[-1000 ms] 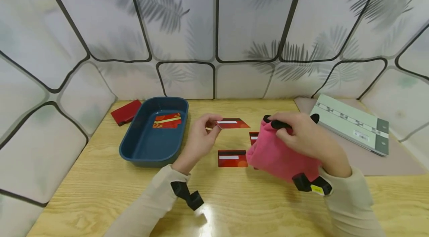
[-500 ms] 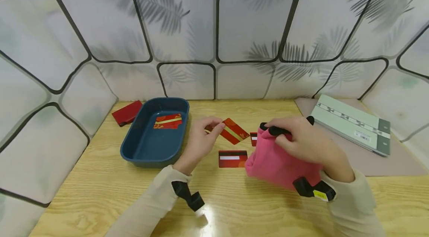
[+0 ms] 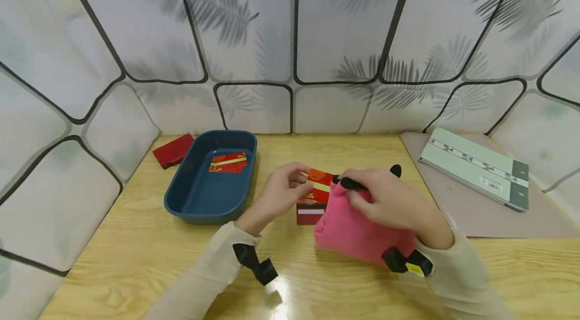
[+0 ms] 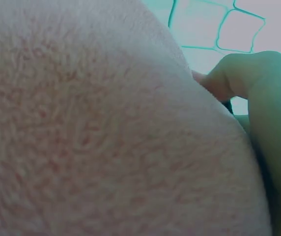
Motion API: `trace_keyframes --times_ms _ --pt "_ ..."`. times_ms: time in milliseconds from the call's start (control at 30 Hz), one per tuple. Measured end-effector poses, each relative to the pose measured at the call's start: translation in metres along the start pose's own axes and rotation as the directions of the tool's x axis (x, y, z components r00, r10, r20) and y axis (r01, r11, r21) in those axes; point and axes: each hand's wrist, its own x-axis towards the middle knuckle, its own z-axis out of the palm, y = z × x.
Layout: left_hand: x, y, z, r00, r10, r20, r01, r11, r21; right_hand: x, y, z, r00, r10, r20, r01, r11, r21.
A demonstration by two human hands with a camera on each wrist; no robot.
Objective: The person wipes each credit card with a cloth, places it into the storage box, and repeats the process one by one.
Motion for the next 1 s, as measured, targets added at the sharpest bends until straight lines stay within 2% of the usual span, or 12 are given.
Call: trace_keyframes --times_ms 133,200,333,467,567,733,867,1000 --pt "-0.001 0.002 0.003 1.000 0.027 0.004 -0.026 0.999 -0.018 0.004 -0.003 0.005 1.000 0.027 0.005 -0.027 1.000 -0.005" --pt "-0.003 0.003 0.005 0.999 0.048 -0.007 -0.048 0.999 -0.025 0.005 -0.004 0.007 1.000 0.013 -0.021 -0.014 1.000 -0.027" --pt "-0.007 0.006 0.009 0.995 0.094 -0.020 -0.094 0.995 -0.028 0.006 -0.005 0.010 0.990 -0.052 -0.128 0.028 0.983 -0.184" --pt "-0.007 0.009 0.012 0.992 0.123 -0.022 -0.123 0.992 0.003 0.004 -0.005 0.011 0.977 -0.081 -0.197 0.015 0.948 -0.317" --pt "-0.007 0.009 0.014 0.991 0.126 -0.031 -0.126 0.992 0.023 0.003 -0.005 0.012 0.978 -0.084 -0.191 0.020 0.948 -0.317" --pt "-0.006 0.006 0.018 0.991 0.135 -0.007 -0.135 0.991 0.016 0.004 -0.005 0.016 0.978 -0.114 -0.174 0.054 0.947 -0.318" --pt "-0.004 0.004 0.020 0.992 0.126 0.018 -0.125 0.992 -0.030 0.005 -0.003 0.018 0.969 -0.148 -0.197 0.073 0.937 -0.342" --pt "-0.003 0.005 0.021 0.996 0.090 0.015 -0.088 0.993 -0.081 0.007 -0.002 0.019 0.971 -0.135 -0.198 0.066 0.945 -0.319"
